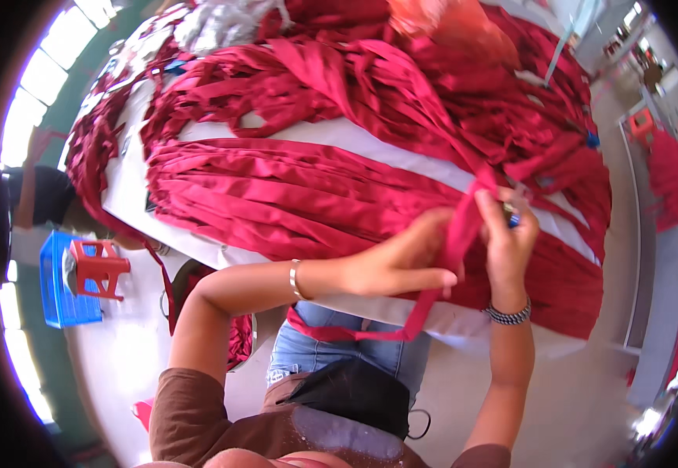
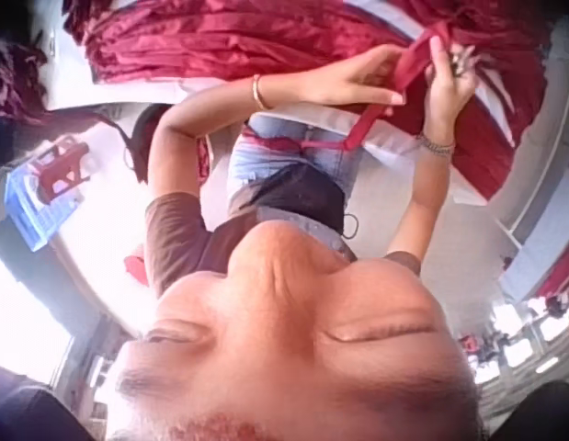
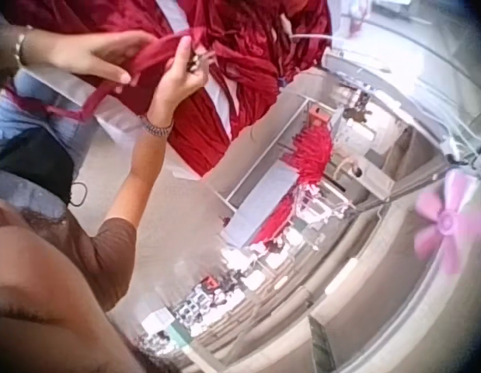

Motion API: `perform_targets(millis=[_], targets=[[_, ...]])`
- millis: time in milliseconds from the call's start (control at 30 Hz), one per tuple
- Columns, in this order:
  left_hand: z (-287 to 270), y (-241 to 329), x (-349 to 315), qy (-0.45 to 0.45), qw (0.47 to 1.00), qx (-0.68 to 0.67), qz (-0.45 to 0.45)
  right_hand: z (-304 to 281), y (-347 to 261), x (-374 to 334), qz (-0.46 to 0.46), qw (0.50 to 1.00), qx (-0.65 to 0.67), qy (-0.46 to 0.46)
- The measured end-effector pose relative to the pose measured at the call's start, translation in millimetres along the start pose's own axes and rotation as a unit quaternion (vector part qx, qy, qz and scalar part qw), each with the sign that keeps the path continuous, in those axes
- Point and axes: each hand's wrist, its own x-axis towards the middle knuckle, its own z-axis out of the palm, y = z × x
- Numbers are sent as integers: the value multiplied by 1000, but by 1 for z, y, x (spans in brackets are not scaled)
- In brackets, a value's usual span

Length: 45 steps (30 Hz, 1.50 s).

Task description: Trimming excess threads and organizing long strips of red fabric on a workbench using nippers.

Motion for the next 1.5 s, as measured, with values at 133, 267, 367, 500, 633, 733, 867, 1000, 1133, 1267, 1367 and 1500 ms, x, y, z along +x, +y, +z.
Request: perform_targets(millis=[133, 267, 367, 500, 633, 733, 867, 1000, 1133, 1267, 1367, 1500], targets=[[-5, 14, -14, -17, 990, 138, 5, -11, 7, 26, 16, 973, 153, 173], [-2, 66, -40, 6, 997, 38, -74, -53, 12, 48, -52, 955, 252, 148], [7, 82, -77, -53, 990, 69, -109, -137, 51, 72, -128, 945, 285, 96], [-4, 90, -167, -41, 932, 355, -61, -175, 46, 81, -82, 914, 346, 194], [-4, 97, -242, 66, 917, 391, -35, -165, 24, 69, -104, 935, 149, 304], [6, 104, -252, 144, 931, 328, -72, -138, 0, 41, -151, 949, 24, 277], [25, 107, -223, 181, 945, 268, -58, -101, -29, 1, -215, 934, 173, 225], [38, 96, -172, 38, 946, 321, 16, -22, -50, -92, -279, 959, 21, -50], [51, 77, -132, -22, 956, 290, 47, 11, -67, -139, -103, 935, 19, -340], [55, 73, -126, -11, 961, 277, -4, 10, -34, -156, -38, 950, 103, -293], [46, 60, -128, -23, 923, 383, -13, -1, -30, -159, -23, 944, 156, -288], [34, 52, -135, -101, 870, 480, -53, -33, -16, -157, 14, 956, 118, -269]])
